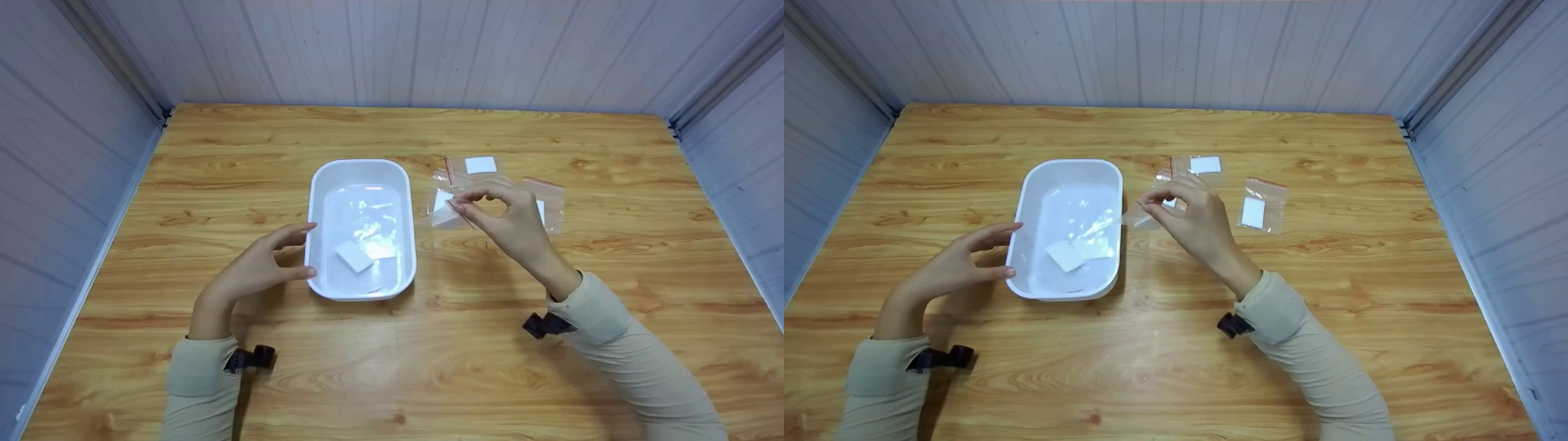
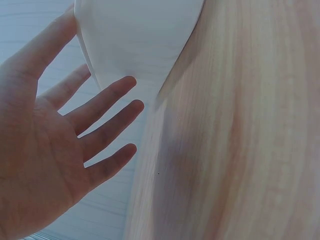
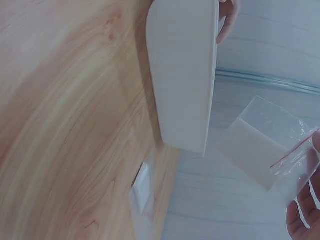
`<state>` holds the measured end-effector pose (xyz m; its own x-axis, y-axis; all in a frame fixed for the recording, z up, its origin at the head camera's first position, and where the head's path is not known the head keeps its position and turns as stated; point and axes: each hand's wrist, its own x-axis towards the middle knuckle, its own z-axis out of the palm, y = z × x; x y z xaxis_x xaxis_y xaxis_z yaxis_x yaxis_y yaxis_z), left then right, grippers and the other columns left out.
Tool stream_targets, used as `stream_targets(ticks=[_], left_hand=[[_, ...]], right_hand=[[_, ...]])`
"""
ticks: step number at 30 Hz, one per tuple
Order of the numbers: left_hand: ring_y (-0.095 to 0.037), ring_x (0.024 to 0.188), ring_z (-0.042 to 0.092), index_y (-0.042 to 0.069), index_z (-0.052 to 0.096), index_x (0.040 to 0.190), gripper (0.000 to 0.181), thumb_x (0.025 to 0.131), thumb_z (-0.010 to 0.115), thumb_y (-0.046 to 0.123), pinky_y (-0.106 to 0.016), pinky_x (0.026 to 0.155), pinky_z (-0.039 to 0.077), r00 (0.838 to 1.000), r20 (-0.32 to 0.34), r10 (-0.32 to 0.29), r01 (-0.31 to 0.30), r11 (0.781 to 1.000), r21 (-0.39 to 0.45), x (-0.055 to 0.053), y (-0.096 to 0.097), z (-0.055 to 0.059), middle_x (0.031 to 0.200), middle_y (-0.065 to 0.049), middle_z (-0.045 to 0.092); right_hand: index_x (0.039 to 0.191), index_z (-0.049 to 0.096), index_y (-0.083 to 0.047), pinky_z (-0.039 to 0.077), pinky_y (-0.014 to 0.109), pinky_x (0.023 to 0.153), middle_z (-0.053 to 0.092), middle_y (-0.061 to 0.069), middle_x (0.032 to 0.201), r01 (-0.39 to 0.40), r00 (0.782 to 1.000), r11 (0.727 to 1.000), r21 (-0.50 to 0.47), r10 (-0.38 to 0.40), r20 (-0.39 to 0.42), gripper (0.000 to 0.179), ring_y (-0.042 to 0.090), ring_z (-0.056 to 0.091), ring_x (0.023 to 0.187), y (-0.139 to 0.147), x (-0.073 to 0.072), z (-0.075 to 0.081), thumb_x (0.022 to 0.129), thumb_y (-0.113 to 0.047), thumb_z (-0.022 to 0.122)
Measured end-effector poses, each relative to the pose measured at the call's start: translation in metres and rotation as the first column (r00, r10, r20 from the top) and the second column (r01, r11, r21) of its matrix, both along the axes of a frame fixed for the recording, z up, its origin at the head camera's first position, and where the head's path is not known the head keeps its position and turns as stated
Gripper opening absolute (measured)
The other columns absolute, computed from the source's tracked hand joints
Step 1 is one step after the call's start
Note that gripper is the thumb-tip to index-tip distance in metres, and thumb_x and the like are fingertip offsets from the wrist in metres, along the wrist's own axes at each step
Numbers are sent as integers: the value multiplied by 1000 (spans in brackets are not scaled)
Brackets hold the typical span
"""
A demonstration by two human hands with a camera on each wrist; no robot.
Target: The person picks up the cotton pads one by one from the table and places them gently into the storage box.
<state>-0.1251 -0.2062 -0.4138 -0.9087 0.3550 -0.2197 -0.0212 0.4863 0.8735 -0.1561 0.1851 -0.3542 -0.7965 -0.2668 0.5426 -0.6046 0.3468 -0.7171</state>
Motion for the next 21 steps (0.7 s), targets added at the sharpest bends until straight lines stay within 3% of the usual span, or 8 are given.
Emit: stream_targets(ticks=[7,21], left_hand=[[-36,140,36,19,42,151,83,81,83,35,-62,114,22,1000,-4,1,-1,1000,2,0,0,-1,147,-15,47],[-36,141,34,21,42,151,83,81,83,37,-62,114,22,1000,20,3,-3,1000,-1,-1,0,0,148,-14,45]], right_hand=[[92,78,-8,42,27,79,75,-1,89,8,1000,999,-35,-8,-8,7,12,61,88,-9,0,4,85,-7,78],[93,77,-6,45,34,79,74,-3,91,-67,997,994,-83,65,-28,6,15,64,86,-34,1,11,87,-8,77]])
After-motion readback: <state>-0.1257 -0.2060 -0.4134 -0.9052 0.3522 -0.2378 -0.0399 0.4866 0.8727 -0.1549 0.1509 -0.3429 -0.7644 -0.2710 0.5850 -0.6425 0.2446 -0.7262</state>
